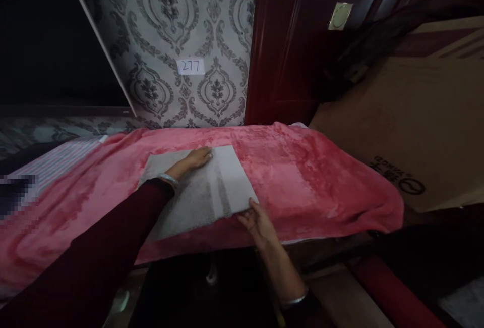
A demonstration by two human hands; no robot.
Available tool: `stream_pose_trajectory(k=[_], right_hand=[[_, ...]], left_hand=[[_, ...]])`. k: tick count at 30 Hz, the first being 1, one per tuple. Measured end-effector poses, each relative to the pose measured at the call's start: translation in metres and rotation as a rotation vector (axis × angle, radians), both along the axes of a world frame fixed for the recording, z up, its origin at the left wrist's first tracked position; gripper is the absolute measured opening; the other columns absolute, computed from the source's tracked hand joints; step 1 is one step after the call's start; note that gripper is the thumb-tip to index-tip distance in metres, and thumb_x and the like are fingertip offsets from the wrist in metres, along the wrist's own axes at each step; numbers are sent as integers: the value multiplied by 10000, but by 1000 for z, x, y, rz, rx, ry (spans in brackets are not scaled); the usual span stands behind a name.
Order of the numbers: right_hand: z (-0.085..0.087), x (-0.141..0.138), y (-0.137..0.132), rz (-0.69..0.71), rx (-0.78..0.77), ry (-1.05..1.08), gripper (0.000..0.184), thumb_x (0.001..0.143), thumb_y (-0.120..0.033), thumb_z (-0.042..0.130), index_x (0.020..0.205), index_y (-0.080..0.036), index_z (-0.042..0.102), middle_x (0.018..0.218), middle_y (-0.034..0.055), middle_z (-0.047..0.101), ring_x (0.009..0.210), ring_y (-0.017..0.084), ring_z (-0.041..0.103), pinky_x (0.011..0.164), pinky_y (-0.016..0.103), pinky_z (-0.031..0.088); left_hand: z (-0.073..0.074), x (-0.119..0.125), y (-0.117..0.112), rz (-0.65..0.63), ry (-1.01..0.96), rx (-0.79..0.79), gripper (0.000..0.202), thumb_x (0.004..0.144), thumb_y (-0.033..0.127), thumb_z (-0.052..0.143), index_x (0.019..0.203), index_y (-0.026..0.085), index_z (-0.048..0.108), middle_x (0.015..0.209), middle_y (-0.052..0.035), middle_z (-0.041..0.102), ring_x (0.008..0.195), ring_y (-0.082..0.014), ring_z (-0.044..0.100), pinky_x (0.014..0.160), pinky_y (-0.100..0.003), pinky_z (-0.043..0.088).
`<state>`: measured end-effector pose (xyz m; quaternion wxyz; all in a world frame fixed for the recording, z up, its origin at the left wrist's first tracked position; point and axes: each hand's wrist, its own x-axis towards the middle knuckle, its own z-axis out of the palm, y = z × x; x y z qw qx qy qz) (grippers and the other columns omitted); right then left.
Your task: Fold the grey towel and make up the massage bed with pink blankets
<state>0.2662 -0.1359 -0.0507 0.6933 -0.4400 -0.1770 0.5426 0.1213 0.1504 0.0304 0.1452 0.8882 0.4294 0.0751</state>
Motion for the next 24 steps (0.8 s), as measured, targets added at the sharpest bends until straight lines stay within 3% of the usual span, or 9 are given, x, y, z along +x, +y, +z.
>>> stream_pose_trajectory(k=[3, 9, 12, 16, 21, 24], right_hand=[[5, -24, -8, 68, 15, 137, 413, 649, -417, 883, 940, -222, 665, 1019, 68, 774, 982, 256, 732, 943, 448, 582], [14, -31, -2, 95, -34, 55, 608, 560, -494, 949, 1014, -190, 683, 1012, 75, 773, 870, 256, 749, 863, 466, 614], [11, -33, 3, 70, -101, -14, 688, 487, -586, 954, 953, -154, 690, 896, 90, 767, 739, 249, 743, 708, 406, 635], [6, -39, 3, -13, -144, -132, 707, 481, -712, 899, 838, -150, 659, 660, 63, 706, 556, 218, 693, 504, 300, 561], [2, -42, -4, -36, -192, -203, 716, 503, -804, 832, 774, -187, 592, 508, 25, 629, 476, 223, 665, 476, 303, 550], [2, -43, -6, -27, -211, -162, 747, 492, -801, 840, 826, -182, 588, 574, 33, 664, 476, 227, 674, 461, 306, 555]], left_hand=[[0, 10, 14, 40, 30, 0, 419, 979, 351, 450, 1302, 171, 647, 1487, -165, 570, 1401, -307, 505, 1178, -481, 340], [2, 31, 43, 91, 42, 20, 325, 961, 349, 516, 1058, 153, 757, 1234, -179, 723, 1178, -285, 658, 1007, -348, 476], [-3, 38, 49, 66, 11, 20, 279, 934, 349, 582, 1069, 172, 750, 1201, -137, 740, 1122, -256, 672, 948, -310, 493], [-16, 37, 48, 80, -63, 53, 313, 958, 341, 541, 1162, 170, 704, 1224, -131, 725, 1133, -251, 655, 950, -323, 487], [-25, 35, 48, 91, -106, 73, 309, 959, 343, 545, 1184, 187, 688, 1239, -116, 715, 1179, -252, 628, 993, -331, 461], [-24, 36, 51, 86, -91, 57, 315, 955, 364, 554, 1180, 196, 696, 1227, -112, 725, 1167, -261, 638, 963, -327, 470]])
